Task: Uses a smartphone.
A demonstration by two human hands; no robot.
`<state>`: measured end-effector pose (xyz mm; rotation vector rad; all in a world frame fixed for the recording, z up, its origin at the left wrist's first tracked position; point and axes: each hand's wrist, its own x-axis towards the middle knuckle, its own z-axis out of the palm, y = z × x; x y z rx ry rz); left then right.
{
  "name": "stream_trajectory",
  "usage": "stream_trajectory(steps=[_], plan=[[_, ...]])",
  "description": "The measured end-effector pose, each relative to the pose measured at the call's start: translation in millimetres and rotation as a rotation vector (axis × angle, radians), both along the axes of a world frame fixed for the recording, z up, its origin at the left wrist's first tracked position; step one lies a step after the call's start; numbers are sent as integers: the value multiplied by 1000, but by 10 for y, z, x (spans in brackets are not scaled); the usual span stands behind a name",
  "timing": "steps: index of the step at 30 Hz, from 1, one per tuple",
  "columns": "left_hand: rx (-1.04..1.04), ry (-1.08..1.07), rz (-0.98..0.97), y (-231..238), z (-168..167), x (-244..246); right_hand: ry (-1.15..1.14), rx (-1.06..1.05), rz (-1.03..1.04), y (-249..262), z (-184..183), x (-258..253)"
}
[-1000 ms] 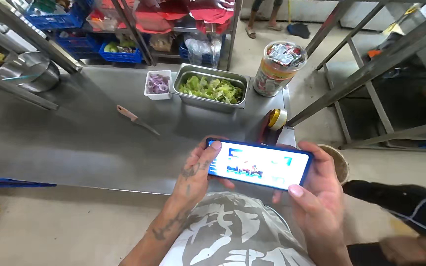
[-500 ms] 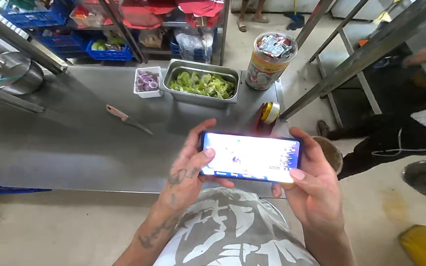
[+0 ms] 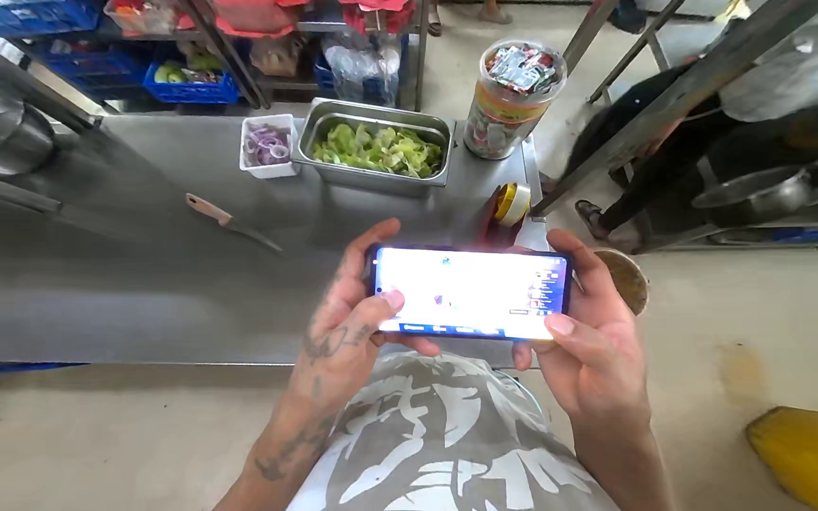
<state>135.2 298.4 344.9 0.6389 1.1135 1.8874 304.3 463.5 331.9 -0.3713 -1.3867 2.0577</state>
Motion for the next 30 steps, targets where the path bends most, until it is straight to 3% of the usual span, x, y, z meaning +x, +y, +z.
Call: stream_trajectory(steps=[30], plan=[[-74, 207, 22, -73, 79, 165, 63, 27, -8, -20, 41, 69]])
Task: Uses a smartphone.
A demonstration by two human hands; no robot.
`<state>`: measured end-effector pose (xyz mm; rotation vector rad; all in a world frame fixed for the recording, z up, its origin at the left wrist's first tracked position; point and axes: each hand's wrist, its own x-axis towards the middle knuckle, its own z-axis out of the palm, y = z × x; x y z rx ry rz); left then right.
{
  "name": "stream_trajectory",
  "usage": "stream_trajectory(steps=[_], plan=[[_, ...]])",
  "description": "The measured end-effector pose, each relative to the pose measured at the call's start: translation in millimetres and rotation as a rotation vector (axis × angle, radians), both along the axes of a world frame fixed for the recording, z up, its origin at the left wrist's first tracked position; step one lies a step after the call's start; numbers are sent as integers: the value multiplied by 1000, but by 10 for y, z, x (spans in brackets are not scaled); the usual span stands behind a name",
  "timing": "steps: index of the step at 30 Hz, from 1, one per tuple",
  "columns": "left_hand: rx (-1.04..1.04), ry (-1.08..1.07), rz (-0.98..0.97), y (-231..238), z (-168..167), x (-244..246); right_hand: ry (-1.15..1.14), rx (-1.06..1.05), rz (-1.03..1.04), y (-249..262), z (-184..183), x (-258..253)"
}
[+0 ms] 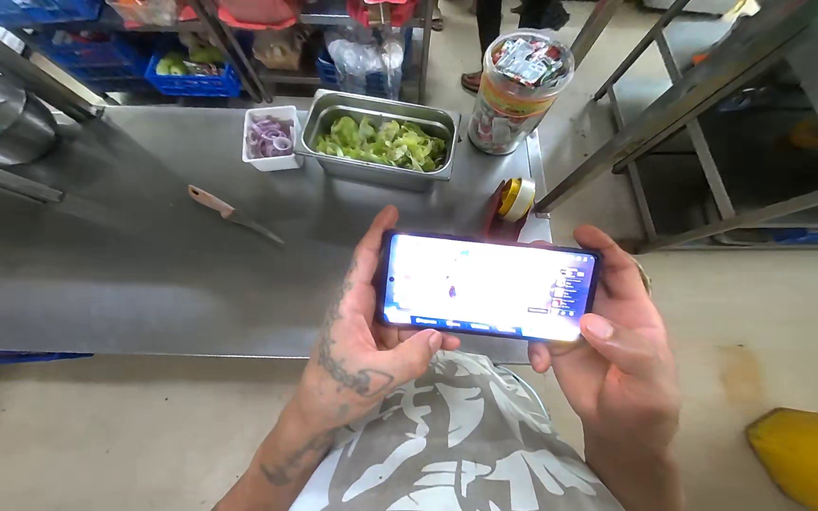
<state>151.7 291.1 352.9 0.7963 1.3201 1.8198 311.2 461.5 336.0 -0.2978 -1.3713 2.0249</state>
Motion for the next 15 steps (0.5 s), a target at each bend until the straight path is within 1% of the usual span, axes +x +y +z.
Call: stream_trajectory(steps=[9, 15], plan=[[-143, 129, 73, 23, 45, 22, -97, 65, -27, -68, 44, 32], [-164, 181, 102, 37, 21, 21, -151, 76, -25, -105, 76, 58]])
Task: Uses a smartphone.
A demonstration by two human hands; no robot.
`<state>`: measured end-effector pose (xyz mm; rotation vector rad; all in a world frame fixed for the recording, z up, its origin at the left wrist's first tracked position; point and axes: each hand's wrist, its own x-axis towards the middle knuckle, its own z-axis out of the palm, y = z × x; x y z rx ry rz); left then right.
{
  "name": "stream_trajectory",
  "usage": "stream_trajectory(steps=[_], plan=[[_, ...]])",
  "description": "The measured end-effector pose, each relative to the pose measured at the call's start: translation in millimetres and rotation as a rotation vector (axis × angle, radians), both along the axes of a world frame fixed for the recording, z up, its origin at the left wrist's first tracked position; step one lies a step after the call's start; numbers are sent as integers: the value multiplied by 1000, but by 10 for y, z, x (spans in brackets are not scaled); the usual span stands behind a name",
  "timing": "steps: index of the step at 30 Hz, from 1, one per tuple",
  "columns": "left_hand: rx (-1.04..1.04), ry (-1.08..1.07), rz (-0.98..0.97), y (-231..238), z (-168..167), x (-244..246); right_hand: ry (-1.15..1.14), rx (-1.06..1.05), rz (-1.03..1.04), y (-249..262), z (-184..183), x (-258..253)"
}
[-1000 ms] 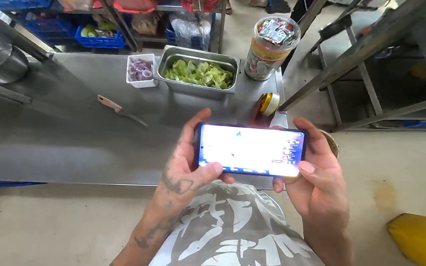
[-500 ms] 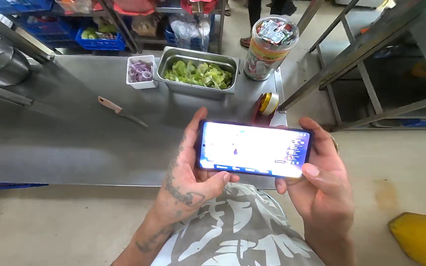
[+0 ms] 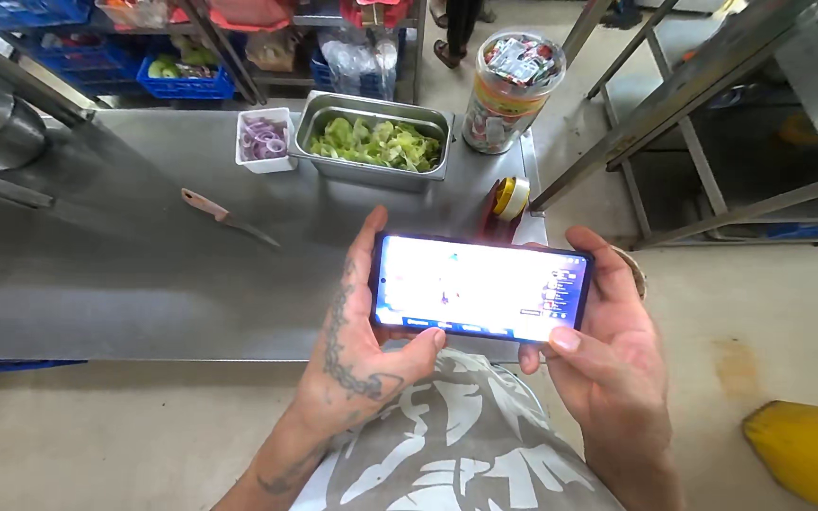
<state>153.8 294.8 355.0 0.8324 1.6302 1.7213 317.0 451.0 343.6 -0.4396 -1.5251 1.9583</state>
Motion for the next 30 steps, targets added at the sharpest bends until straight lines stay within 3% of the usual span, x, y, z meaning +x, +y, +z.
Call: stream_trajectory(steps=[30], plan=[[-2, -30, -8, -41, -27, -11, -20, -2, -10, 5, -49, -44]])
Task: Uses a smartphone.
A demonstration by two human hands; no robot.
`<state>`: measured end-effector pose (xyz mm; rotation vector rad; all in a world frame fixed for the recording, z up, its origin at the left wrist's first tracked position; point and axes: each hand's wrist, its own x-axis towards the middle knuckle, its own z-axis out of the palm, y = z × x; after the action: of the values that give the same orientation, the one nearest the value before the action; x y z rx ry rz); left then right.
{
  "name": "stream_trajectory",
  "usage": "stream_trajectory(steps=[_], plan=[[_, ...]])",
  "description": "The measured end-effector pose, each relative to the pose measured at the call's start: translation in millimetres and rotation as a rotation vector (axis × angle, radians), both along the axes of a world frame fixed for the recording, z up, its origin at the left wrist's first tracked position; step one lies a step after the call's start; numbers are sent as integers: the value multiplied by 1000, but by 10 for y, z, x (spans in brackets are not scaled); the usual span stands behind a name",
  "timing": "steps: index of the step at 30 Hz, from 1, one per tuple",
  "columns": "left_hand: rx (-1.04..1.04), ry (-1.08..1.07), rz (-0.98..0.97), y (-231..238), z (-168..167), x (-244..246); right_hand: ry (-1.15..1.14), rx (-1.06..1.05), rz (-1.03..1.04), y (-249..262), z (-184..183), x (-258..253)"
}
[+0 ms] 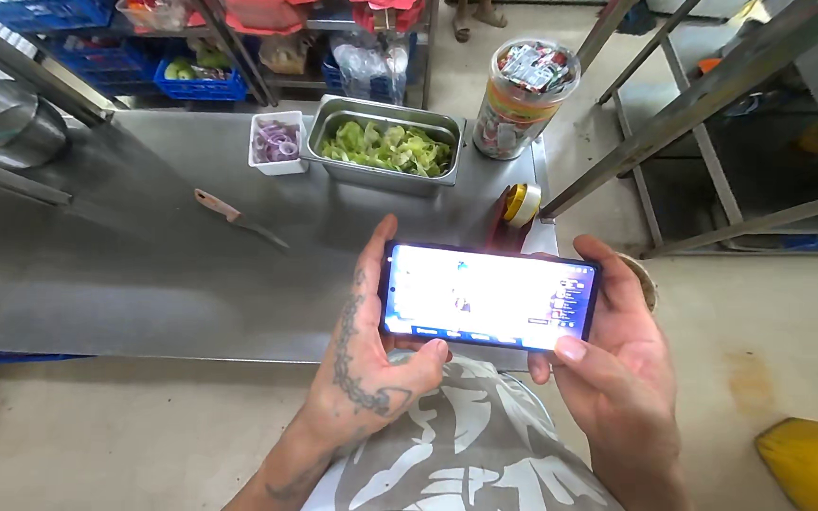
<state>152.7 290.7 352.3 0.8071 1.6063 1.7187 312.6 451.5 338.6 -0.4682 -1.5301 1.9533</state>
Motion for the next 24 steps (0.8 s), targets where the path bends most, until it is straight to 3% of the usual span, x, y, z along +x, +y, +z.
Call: stream_trajectory(steps=[24], plan=[[-91, 150, 104, 41, -21, 45, 13, 30, 0, -42, 39, 2]])
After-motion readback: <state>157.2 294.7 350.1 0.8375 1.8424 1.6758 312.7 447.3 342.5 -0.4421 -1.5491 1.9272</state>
